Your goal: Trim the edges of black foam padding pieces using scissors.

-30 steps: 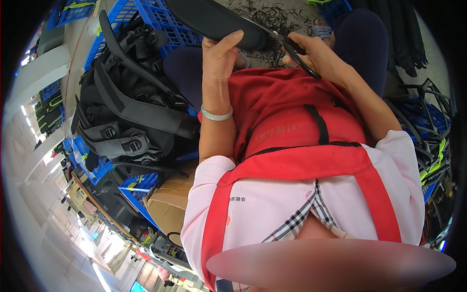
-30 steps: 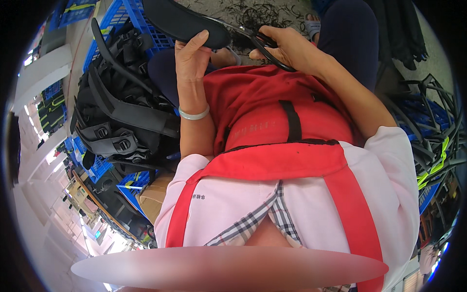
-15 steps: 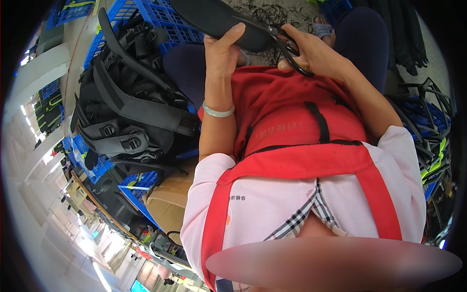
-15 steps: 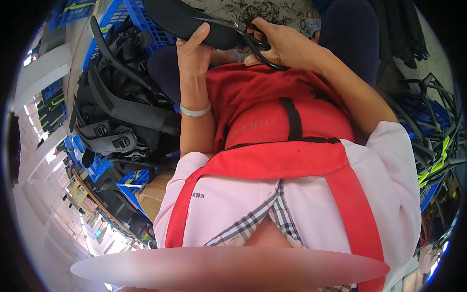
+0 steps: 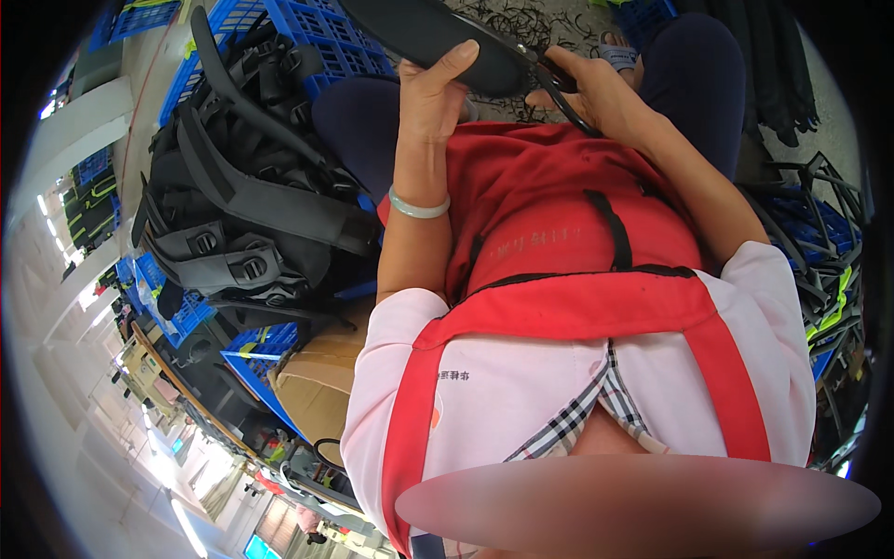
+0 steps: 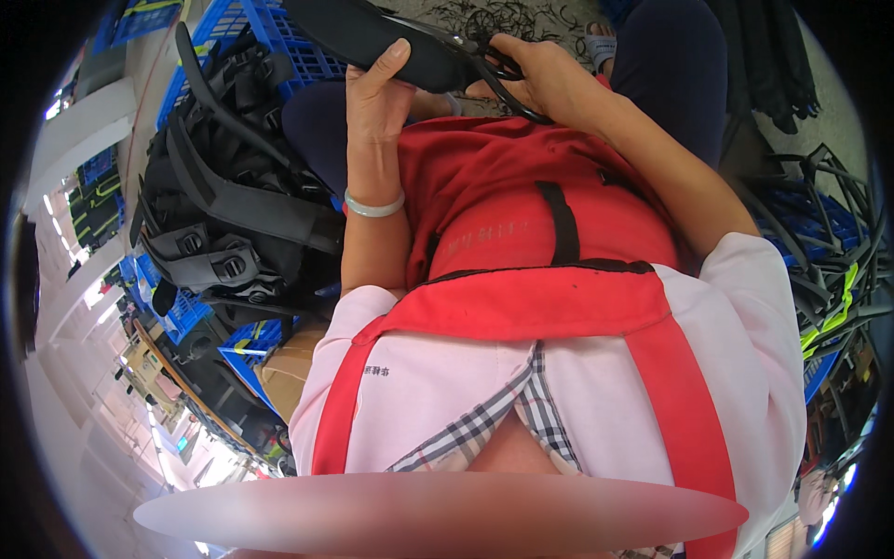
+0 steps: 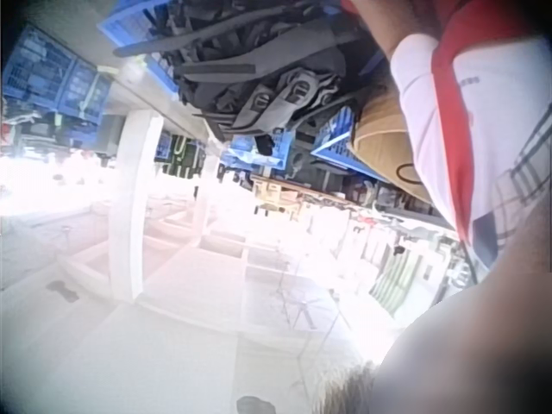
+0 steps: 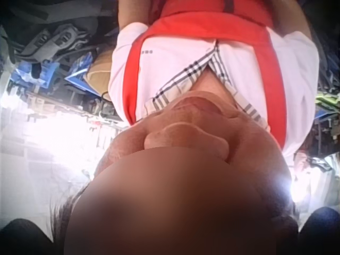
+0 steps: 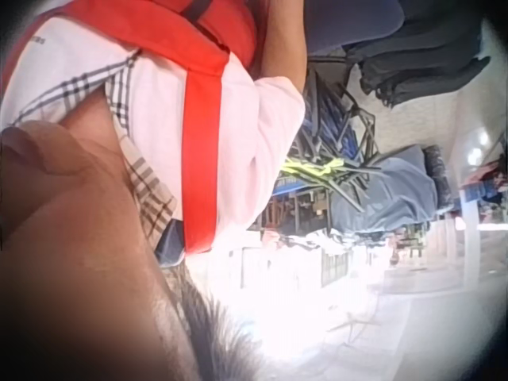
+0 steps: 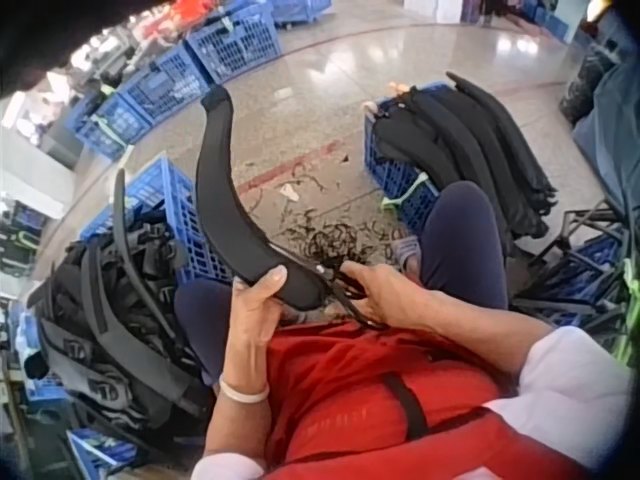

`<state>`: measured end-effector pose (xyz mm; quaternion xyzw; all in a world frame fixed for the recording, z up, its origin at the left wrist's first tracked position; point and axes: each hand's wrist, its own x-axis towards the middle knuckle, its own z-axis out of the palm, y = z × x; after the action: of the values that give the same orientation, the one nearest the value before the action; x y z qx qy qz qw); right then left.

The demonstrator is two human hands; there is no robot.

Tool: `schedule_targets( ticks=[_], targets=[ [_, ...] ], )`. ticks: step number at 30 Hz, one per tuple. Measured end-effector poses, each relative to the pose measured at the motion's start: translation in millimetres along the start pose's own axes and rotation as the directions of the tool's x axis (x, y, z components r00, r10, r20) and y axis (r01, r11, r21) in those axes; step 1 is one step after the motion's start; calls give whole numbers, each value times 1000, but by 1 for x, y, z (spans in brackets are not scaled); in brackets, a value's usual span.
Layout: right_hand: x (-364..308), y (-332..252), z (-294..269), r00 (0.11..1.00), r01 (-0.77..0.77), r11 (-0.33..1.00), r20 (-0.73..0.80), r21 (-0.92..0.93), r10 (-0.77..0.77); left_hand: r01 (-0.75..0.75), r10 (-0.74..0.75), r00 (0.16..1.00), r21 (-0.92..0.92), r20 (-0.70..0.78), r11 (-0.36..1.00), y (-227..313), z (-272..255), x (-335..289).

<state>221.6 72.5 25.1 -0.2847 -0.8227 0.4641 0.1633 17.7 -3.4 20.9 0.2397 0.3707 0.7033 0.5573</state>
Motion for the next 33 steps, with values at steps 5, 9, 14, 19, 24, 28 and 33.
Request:
schedule_targets(
  ticks=[5, 9, 14, 19, 24, 28, 33],
  targets=[
    [-3, -10, -7, 983, -160, 983, 79, -88, 167, 194, -155, 979, -395, 129, 898, 12, -15, 9],
    [-6, 1, 8, 997, -56, 998, 45, -33, 58, 63, -76, 996, -242, -43, 968, 12, -16, 7],
    [-1, 2, 5, 996, -37, 998, 78, -47, 40, 22, -35, 996, -161, -79, 987, 12, -4, 5],
    [6, -6, 6, 997, 54, 995, 51, -79, -50, -89, 87, 996, -63, -22, 994, 11, -13, 6],
    [6, -14, -6, 989, -8, 997, 145, -81, 19, -122, 120, 992, -89, -28, 989, 14, -22, 5],
    [2, -14, -5, 981, -89, 993, 167, -78, 101, -112, 111, 993, -16, -25, 994, 14, -16, 6],
    [9, -3, -1, 992, 93, 990, 91, -106, -83, -81, 76, 994, -57, -81, 995, 11, -3, 4]
  ],
)
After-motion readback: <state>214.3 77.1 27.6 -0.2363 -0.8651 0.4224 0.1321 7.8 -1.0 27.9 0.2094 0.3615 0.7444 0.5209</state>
